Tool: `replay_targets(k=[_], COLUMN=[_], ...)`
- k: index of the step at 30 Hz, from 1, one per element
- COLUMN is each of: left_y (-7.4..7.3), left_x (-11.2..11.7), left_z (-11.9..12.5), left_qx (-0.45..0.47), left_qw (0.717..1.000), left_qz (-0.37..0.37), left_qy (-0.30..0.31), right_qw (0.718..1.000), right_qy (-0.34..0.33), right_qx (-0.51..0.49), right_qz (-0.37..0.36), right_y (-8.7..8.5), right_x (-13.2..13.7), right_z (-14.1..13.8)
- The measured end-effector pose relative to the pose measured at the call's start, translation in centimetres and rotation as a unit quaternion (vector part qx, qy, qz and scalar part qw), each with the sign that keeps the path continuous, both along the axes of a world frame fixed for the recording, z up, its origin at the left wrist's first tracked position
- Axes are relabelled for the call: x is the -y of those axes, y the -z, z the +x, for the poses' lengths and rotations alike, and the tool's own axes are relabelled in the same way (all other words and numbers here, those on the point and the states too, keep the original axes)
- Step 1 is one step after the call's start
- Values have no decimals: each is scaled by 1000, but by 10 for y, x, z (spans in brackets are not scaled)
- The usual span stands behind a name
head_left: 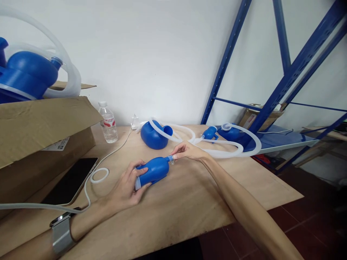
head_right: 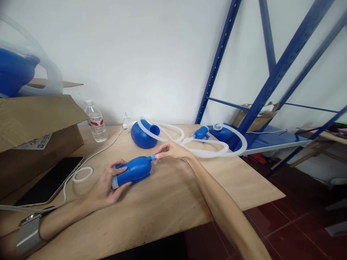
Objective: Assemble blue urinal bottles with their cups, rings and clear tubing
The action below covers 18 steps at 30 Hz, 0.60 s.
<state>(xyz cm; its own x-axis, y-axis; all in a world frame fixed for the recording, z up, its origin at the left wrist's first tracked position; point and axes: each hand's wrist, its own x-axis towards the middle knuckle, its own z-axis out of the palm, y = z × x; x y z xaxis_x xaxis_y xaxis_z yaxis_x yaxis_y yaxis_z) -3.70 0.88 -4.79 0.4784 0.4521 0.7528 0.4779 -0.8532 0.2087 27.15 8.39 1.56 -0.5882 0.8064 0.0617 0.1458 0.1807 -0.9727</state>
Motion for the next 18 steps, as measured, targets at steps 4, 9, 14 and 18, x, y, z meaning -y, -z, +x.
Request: replay_targets(k=[4, 9, 14, 18], left_y=[0, -5, -11, -14], left_x=[-1, -2, -6, -8], left_z=[1, 3, 4, 4], left_qx=[-2, 13, 53, 71], left_qw=[1000, 999, 994, 985], left_qz=[5, -29, -65, -96], left_qy=[-4, -17, -63, -121], right_qw=[1000, 998, 961, 884], right_qy=[-5, 9, 97, 200], right_qx=[3, 29, 139, 266], right_qz=[13, 54, 217, 327], right_y=[-1, 4, 4, -8], right_x=[0, 0, 6, 10], right_z=[0, -4, -4, 16])
